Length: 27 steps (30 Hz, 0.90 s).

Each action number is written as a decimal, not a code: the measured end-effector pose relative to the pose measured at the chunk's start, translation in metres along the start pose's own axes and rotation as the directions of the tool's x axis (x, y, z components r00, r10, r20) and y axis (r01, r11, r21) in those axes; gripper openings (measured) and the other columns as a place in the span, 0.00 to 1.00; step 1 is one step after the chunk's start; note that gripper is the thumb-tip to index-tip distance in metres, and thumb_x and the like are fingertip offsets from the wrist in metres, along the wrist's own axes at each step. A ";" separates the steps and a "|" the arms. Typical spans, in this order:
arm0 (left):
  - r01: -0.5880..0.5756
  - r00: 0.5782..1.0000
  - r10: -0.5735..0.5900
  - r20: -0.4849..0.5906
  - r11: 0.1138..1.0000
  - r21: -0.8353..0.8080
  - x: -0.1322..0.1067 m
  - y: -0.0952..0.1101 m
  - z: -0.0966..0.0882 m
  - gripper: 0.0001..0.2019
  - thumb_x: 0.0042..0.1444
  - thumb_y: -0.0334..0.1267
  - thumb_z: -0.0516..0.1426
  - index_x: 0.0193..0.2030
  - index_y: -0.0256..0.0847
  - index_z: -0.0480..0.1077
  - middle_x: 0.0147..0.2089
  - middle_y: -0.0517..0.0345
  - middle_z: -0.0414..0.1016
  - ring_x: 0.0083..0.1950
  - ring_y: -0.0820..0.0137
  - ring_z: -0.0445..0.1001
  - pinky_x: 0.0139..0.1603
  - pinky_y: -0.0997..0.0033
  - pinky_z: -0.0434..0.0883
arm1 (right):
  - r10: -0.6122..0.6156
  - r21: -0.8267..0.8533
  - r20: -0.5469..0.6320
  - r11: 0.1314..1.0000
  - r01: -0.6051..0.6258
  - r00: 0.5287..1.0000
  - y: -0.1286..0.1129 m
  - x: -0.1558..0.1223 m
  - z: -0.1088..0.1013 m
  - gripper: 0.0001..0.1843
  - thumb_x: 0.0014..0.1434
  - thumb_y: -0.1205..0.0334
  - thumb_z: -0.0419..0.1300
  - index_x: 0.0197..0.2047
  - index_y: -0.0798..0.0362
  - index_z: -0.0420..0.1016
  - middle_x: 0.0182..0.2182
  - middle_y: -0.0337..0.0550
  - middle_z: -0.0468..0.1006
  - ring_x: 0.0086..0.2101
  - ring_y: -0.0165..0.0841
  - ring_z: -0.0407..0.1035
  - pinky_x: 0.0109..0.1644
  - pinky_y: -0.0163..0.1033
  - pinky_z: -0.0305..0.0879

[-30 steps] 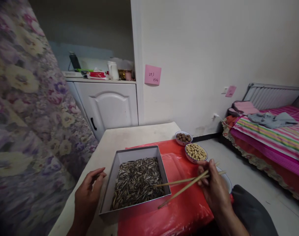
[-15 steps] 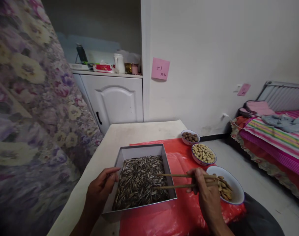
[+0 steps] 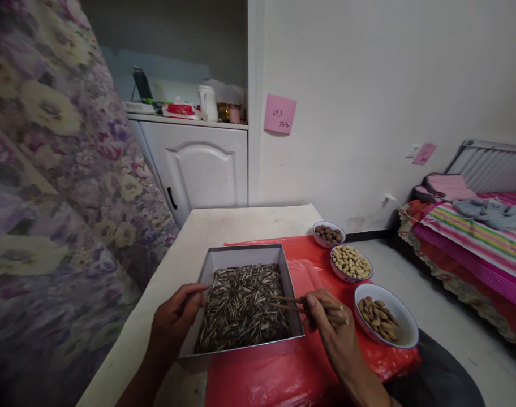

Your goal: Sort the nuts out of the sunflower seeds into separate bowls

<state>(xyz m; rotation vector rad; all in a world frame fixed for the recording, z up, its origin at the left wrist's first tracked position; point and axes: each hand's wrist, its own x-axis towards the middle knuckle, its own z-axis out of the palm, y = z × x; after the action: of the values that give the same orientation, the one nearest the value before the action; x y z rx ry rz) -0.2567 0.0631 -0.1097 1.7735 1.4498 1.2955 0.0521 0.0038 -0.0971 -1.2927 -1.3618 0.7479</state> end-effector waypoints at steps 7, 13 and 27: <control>-0.051 0.998 0.051 -0.026 0.999 -0.017 -0.001 0.001 0.002 0.13 0.60 0.44 0.52 0.41 0.40 0.74 0.24 0.65 0.69 0.21 0.76 0.64 0.21 0.79 0.61 | -0.035 0.005 0.029 0.999 0.035 0.999 0.002 -0.001 0.005 0.18 0.66 0.49 0.55 0.35 0.54 0.77 0.26 0.41 0.74 0.25 0.33 0.69 0.27 0.35 0.63; -0.066 0.997 0.066 -0.029 0.998 -0.009 -0.002 0.005 0.001 0.12 0.60 0.42 0.52 0.42 0.40 0.74 0.25 0.65 0.71 0.21 0.76 0.65 0.22 0.79 0.62 | -0.005 0.024 0.039 1.000 0.004 0.999 0.009 -0.006 0.011 0.17 0.66 0.50 0.55 0.38 0.54 0.77 0.24 0.40 0.74 0.25 0.33 0.68 0.28 0.35 0.63; -0.070 0.997 0.068 -0.033 0.997 -0.041 -0.003 0.008 0.005 0.11 0.60 0.39 0.52 0.42 0.39 0.74 0.26 0.65 0.70 0.22 0.78 0.63 0.23 0.79 0.60 | 0.014 0.048 -0.023 0.999 -0.013 1.000 0.015 -0.008 0.013 0.19 0.66 0.48 0.55 0.38 0.55 0.78 0.22 0.40 0.75 0.24 0.33 0.69 0.27 0.35 0.64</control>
<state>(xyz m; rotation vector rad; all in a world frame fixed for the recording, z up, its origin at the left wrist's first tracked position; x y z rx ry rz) -0.2490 0.0588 -0.1060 1.7977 1.3789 1.3848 0.0424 0.0025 -0.1159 -1.2705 -1.3097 0.7677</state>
